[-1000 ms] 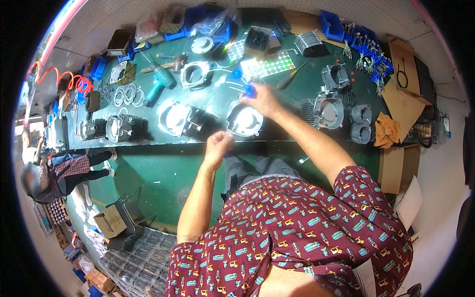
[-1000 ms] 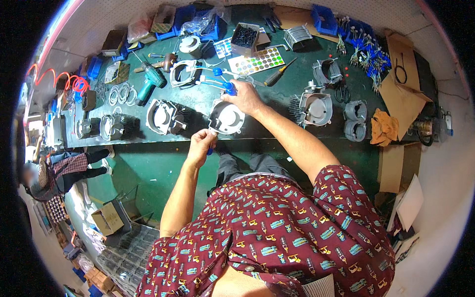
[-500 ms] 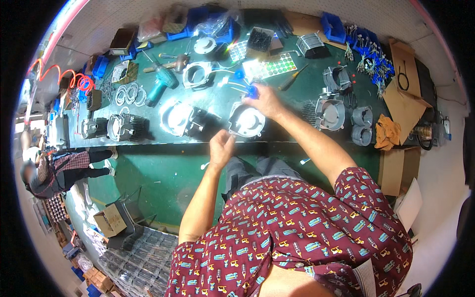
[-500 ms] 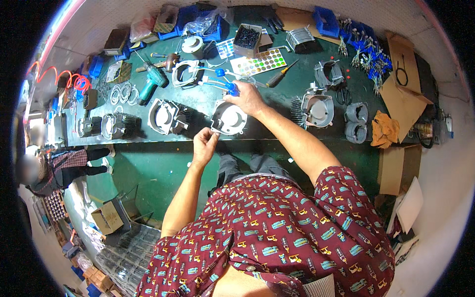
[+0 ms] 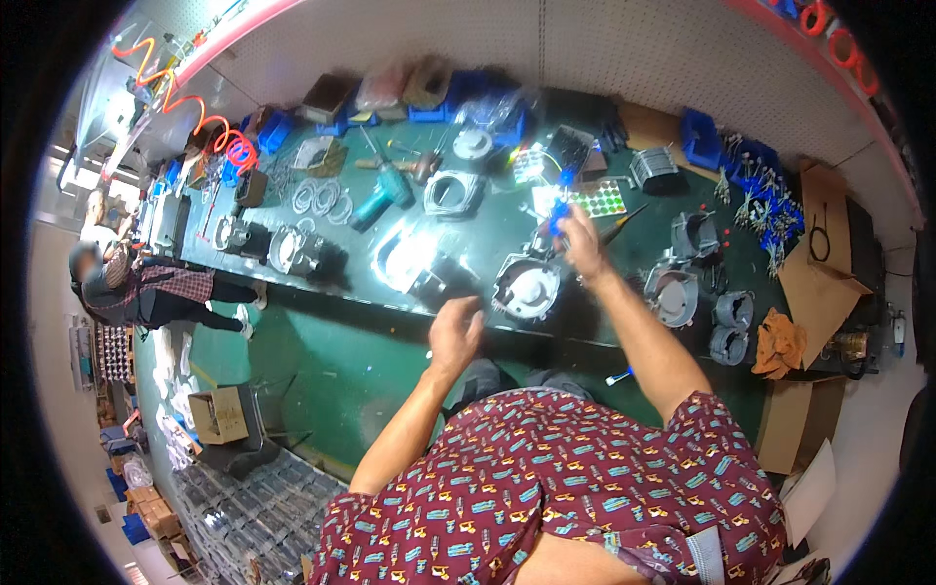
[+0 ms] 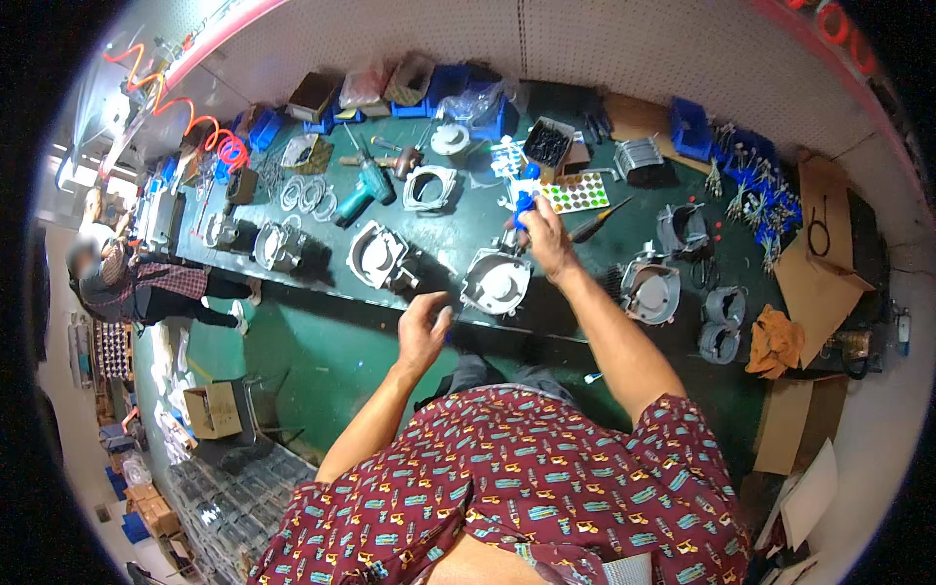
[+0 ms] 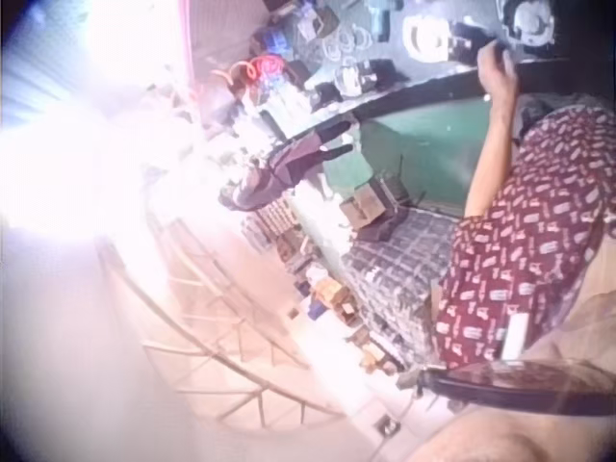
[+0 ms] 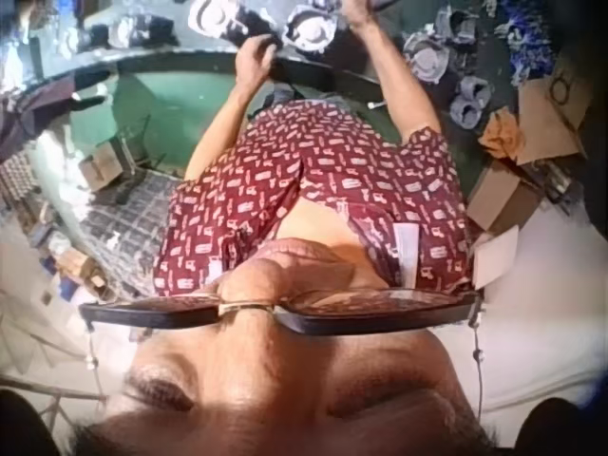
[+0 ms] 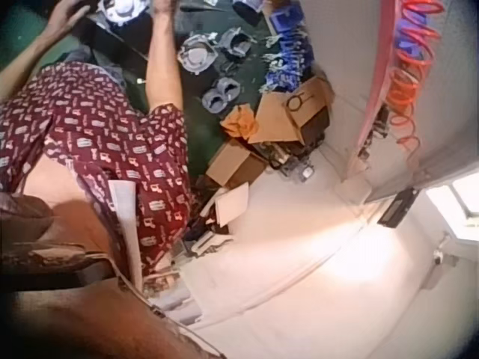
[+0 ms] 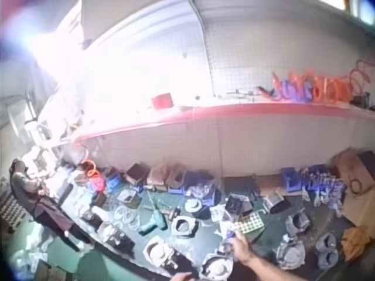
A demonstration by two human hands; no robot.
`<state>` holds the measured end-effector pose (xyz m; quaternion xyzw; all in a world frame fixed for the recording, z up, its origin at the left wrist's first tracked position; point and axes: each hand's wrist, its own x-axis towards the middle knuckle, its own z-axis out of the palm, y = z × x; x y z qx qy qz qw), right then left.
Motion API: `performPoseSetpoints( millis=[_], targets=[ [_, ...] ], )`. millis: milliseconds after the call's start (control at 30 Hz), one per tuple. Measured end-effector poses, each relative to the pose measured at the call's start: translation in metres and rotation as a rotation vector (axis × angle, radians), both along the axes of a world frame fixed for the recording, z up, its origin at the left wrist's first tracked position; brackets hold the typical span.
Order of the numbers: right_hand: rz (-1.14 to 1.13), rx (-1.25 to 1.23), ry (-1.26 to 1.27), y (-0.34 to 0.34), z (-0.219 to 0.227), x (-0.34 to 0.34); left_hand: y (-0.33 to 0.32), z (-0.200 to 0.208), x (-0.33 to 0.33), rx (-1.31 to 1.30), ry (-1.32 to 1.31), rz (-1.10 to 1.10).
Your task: The person assembles electrical components on a workbench. They use a power drill to fasten parts, connect wires to a motor housing, and place finished units into a cardboard box.
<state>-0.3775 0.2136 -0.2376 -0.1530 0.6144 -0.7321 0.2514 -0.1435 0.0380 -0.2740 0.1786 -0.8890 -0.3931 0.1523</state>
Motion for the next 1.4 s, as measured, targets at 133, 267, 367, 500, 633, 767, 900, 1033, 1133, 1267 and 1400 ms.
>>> performPoseSetpoints(
  millis=[133,267,367,500,633,767,900,1033,1133,1267,1400],
  targets=[
    [0.053,-0.081,-0.321,-0.019,0.024,0.039,-0.001,0.062,-0.006,-0.005,0.167,-0.036],
    [0.173,-0.205,-0.341,-0.042,0.035,0.075,-0.007,0.123,-0.019,-0.323,0.307,-0.098],
    [0.290,-0.248,-0.407,-0.054,0.042,0.093,-0.023,0.155,-0.022,-0.368,0.180,-0.291],
    [0.411,-0.252,-0.391,-0.075,0.047,0.114,-0.063,0.147,-0.017,-0.403,0.028,-0.512],
    [0.405,-0.028,-0.270,-0.099,0.048,0.118,-0.118,0.136,-0.013,-0.398,0.068,-0.556],
    [-0.167,0.088,-0.165,-0.137,0.027,0.120,-0.193,0.108,0.013,-0.014,0.025,-0.291],
    [-0.588,0.388,0.051,-0.163,-0.007,0.138,-0.262,0.056,0.027,0.399,0.005,-0.098],
    [-0.664,0.462,0.124,-0.194,-0.031,0.169,-0.284,0.025,0.014,0.653,-0.060,-0.090],
    [-0.655,0.700,0.306,-0.218,-0.035,0.179,-0.294,0.009,0.007,0.684,-0.184,-0.082],
    [-0.599,0.761,0.327,-0.224,-0.039,0.163,-0.315,-0.012,0.014,0.370,-0.174,-0.147],
    [-0.485,0.715,0.400,-0.217,-0.034,0.126,-0.331,-0.037,0.035,0.370,-0.221,-0.130]
  ],
)
